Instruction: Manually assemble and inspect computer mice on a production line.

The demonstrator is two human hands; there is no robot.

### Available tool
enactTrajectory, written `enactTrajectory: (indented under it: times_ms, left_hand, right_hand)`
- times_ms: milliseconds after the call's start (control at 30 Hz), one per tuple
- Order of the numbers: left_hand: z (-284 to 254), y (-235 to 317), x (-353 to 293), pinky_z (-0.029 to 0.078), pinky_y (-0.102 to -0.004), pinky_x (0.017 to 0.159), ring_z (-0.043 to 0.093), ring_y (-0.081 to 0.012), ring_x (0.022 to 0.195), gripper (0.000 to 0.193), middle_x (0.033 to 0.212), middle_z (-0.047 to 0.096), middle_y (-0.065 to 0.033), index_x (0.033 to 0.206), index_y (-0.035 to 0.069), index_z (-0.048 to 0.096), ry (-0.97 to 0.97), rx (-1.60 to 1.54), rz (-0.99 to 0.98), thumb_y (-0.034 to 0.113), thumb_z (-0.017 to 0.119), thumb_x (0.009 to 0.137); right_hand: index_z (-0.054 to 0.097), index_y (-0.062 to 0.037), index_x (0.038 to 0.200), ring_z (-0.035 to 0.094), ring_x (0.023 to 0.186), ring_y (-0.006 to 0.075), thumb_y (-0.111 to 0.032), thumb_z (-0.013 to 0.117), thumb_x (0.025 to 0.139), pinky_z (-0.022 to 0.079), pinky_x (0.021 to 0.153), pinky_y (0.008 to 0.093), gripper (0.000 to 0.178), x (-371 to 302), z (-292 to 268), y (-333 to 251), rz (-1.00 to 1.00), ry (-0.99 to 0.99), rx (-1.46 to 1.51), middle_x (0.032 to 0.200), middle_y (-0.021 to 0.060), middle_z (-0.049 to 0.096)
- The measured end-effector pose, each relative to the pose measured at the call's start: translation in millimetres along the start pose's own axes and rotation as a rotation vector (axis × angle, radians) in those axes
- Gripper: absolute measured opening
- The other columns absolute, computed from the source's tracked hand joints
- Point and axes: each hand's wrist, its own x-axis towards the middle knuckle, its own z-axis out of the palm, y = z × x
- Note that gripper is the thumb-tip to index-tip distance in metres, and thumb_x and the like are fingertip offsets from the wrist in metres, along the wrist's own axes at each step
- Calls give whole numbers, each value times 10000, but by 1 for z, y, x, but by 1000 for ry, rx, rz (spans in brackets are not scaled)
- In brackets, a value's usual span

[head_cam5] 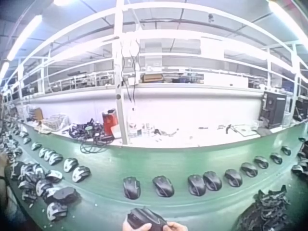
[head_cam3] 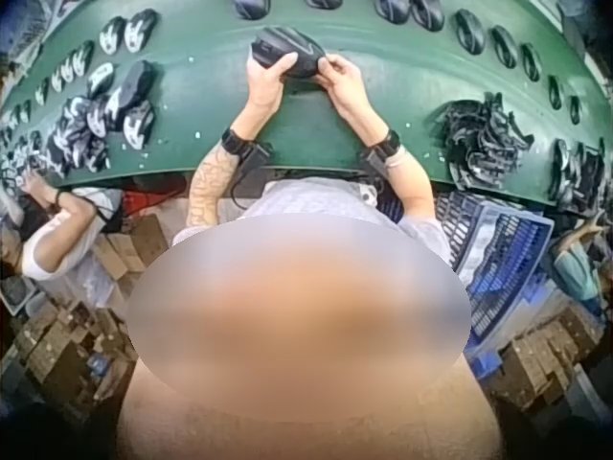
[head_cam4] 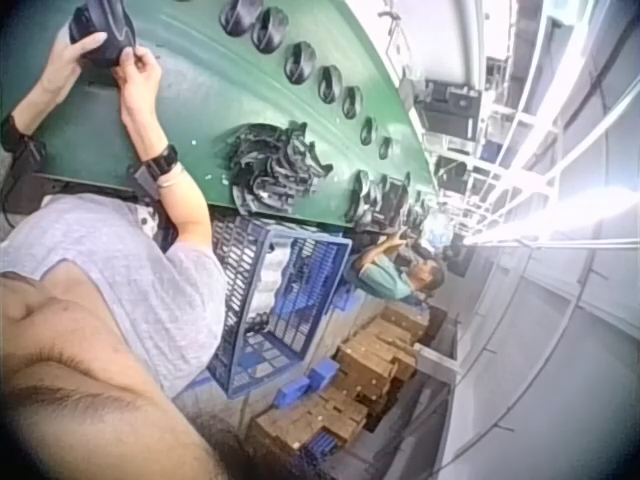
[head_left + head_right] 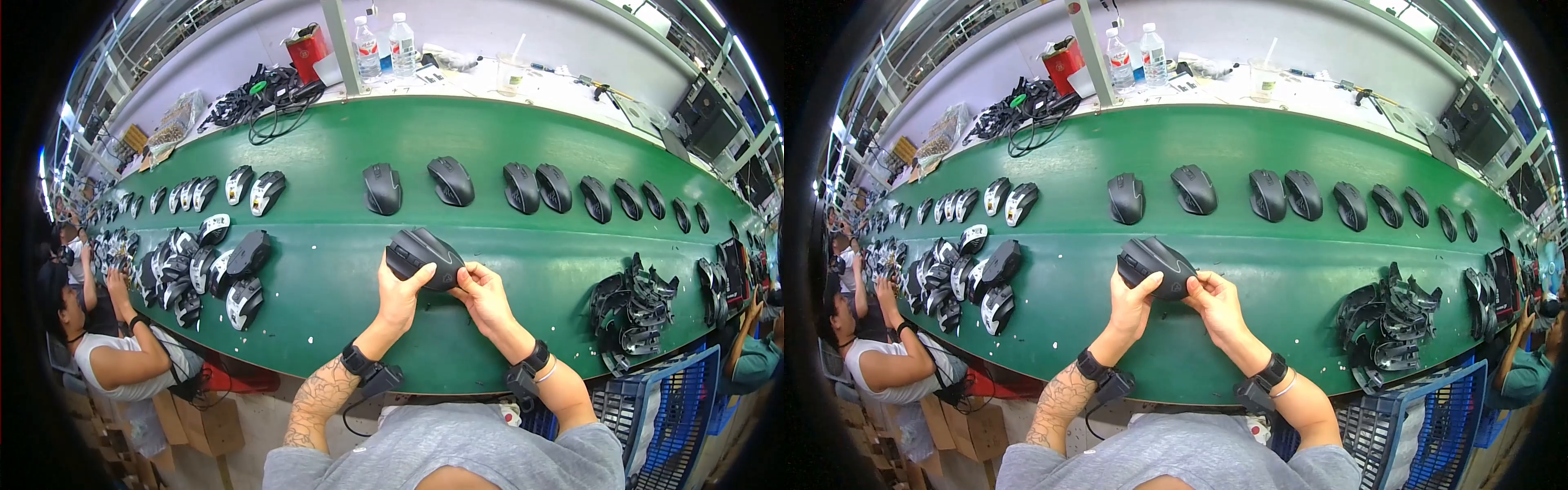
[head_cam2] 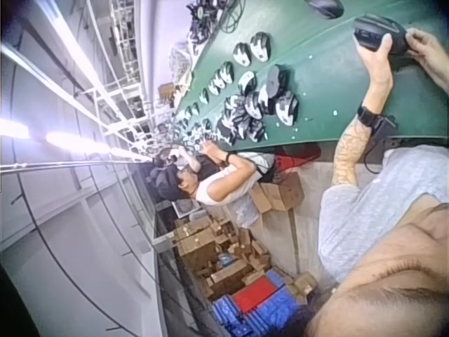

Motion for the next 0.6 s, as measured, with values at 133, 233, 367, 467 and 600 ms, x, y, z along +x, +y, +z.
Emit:
enactTrajectory:
  times_ms: [133,233,367,467,600]
  left_hand:
    - [-5,13,4,457,-346,854,585,-163,948,389,1028,605,-52,1061,72,539,81,-331,-251,412,428,909]
    - [-18,14,11,449,-353,871,581,-177,959,364,1033,607,-56,1067,75,542,117,-278,-332,387,439,910]
    - [-11,11,13,450,-387,880,551,-199,1029,430,1103,577,-87,1098,66,517,135,-280,-353,445,402,931]
    - [-4,22,10,454,-420,906,523,-244,1085,402,1161,521,-126,1173,47,430,-154,-429,-466,380,416,947]
    - [-6,11,7,447,-479,946,498,-313,1119,511,1228,411,-179,1309,88,158,-126,-279,-381,138,491,925]
  right_hand:
    - [582,-32,943,572,739,80,-166,639,857,487,694,228,169,2,-1,4,-70,-16,-164,859,17,619]
    - [595,-31,941,568,737,73,-182,644,855,481,689,221,181,0,6,3,-82,10,-258,840,12,621]
    - [602,-29,936,571,743,77,-212,637,861,485,687,226,202,2,3,-7,-73,38,-278,850,19,623]
    - [593,-58,878,572,770,86,-276,569,904,494,705,256,221,4,1,-11,-90,122,-246,829,-3,603]
    - [581,-82,832,567,732,91,-366,516,920,484,686,252,304,9,-4,-14,-61,110,-293,806,4,599]
